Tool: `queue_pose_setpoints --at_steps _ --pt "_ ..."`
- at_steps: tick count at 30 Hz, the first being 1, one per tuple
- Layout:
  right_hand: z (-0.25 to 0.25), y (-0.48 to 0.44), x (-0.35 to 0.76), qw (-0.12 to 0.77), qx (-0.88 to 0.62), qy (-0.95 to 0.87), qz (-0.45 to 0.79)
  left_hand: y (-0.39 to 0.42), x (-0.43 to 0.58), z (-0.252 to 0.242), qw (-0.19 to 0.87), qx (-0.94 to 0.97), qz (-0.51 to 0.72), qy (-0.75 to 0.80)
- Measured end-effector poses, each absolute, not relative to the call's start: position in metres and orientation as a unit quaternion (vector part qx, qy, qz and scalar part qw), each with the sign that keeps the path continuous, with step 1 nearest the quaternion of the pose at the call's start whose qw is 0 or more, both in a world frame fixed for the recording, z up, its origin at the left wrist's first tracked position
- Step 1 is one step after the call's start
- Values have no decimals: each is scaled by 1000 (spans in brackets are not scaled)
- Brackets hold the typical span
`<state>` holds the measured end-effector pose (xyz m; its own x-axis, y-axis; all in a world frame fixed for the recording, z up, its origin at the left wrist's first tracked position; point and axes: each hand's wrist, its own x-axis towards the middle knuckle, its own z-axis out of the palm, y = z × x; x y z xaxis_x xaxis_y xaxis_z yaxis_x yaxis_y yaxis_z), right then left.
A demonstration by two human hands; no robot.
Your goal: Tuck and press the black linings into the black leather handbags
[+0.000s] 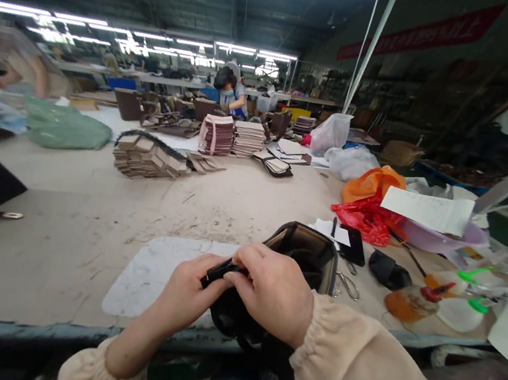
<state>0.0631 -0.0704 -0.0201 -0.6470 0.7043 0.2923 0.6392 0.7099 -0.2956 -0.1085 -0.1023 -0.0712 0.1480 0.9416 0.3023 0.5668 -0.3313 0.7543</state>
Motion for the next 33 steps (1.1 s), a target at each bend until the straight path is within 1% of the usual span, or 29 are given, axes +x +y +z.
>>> queue_pose_setpoints --at_steps 3,8,17,19,27,33 --pt "-22 -70 66 203 -345 -912 87 -101 -109 -73 239 716 396 523" --pt "-24 -70 67 225 -306 -924 44 -101 -108 -74 240 719 395 519" --pt "-16 -74 62 182 -295 -938 -15 -103 -106 -73 230 720 399 519" --pt "-16 -75 61 183 -314 -932 0 -103 -105 -72 229 722 397 518" --pt "-15 -70 57 194 -388 -887 160 -103 -104 -72 232 723 402 511" --pt "-15 -70 54 187 -431 -868 163 -105 -106 -66 225 731 424 485"
